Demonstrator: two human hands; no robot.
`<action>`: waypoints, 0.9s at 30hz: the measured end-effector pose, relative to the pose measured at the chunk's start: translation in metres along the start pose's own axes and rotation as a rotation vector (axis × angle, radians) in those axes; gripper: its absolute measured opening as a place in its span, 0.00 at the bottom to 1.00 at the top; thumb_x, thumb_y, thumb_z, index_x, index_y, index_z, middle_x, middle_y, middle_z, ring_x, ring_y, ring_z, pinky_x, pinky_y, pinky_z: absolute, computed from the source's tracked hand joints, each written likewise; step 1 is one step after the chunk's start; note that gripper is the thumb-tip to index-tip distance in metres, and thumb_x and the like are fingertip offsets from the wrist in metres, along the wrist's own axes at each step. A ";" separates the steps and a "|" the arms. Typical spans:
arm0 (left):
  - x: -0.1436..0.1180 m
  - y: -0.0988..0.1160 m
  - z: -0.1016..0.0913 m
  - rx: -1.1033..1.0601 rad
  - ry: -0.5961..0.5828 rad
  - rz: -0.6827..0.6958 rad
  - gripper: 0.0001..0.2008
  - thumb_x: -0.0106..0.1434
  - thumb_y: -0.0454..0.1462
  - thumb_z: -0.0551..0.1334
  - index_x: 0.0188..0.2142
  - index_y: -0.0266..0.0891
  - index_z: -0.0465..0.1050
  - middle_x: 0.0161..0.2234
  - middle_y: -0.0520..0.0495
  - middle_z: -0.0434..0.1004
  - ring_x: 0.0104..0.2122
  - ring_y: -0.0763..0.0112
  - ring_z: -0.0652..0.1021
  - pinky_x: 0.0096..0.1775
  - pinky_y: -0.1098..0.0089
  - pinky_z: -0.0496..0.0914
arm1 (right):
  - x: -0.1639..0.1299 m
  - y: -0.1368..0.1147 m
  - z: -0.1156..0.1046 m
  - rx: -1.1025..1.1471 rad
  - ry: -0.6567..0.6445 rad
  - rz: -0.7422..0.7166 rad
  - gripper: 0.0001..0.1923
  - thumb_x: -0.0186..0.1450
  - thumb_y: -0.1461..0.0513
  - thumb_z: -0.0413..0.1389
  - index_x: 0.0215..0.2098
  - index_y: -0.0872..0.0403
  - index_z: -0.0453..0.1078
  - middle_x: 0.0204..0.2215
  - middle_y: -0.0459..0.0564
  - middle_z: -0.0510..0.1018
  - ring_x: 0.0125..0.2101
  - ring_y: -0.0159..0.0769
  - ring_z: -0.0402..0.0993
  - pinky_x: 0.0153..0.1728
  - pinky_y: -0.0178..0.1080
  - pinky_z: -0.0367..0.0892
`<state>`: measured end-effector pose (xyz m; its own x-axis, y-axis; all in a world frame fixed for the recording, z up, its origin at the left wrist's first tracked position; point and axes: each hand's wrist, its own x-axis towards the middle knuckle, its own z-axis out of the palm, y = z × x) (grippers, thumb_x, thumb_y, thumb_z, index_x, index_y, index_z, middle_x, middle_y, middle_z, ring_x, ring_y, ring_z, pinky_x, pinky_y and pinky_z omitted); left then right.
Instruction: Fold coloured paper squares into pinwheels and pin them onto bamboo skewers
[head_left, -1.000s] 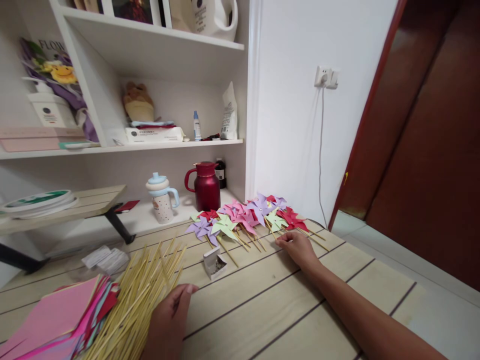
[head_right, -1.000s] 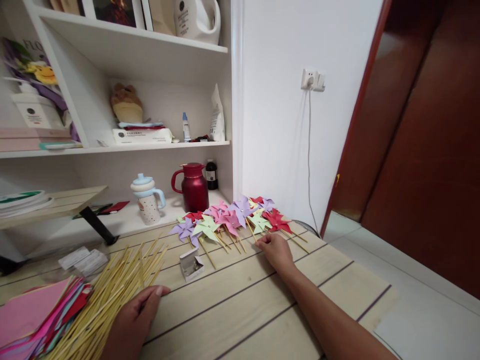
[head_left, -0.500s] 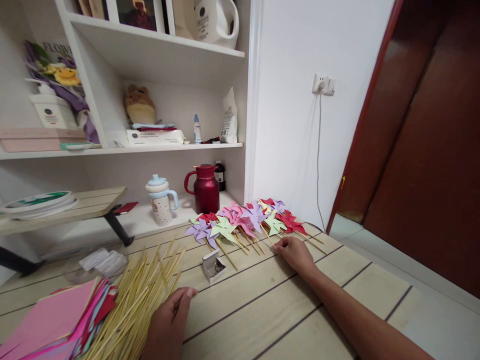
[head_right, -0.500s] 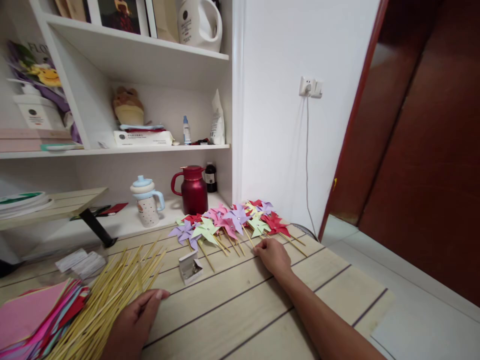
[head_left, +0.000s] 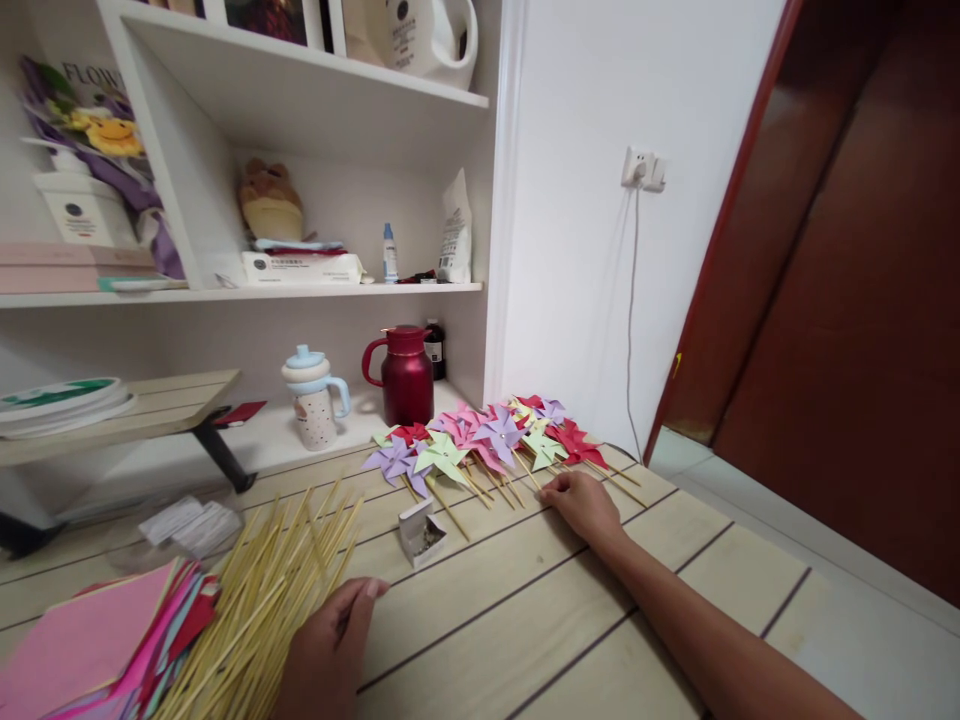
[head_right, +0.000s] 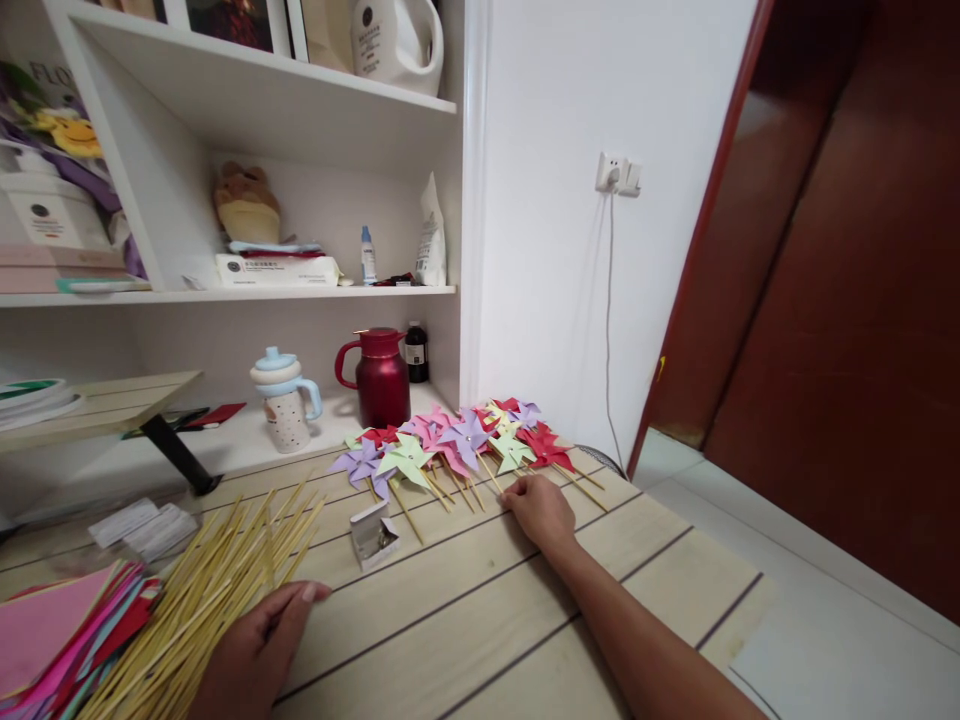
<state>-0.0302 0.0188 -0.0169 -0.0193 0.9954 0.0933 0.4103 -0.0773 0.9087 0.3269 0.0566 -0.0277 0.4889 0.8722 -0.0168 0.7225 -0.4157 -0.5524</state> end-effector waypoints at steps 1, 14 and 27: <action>0.000 -0.001 0.000 0.004 -0.001 0.002 0.21 0.52 0.53 0.57 0.32 0.42 0.80 0.39 0.46 0.84 0.47 0.51 0.78 0.53 0.60 0.68 | 0.000 0.000 0.000 0.004 0.001 0.004 0.14 0.69 0.58 0.55 0.50 0.54 0.70 0.49 0.53 0.74 0.44 0.40 0.75 0.44 0.46 0.73; 0.000 0.009 0.000 0.042 -0.036 -0.026 0.22 0.51 0.54 0.56 0.32 0.42 0.80 0.40 0.45 0.83 0.47 0.52 0.78 0.54 0.59 0.67 | -0.001 0.002 0.002 0.025 0.034 0.008 0.14 0.69 0.57 0.55 0.50 0.55 0.70 0.48 0.52 0.75 0.43 0.39 0.75 0.43 0.46 0.73; -0.002 0.006 0.000 0.085 -0.041 -0.004 0.22 0.52 0.53 0.55 0.32 0.43 0.80 0.39 0.45 0.84 0.46 0.53 0.79 0.52 0.60 0.69 | 0.000 0.004 0.002 0.004 0.036 -0.008 0.13 0.69 0.57 0.55 0.50 0.55 0.70 0.48 0.52 0.75 0.43 0.39 0.75 0.43 0.45 0.73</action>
<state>-0.0276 0.0167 -0.0119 0.0156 0.9973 0.0715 0.4858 -0.0701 0.8712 0.3285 0.0552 -0.0313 0.5003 0.8657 0.0172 0.7245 -0.4077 -0.5557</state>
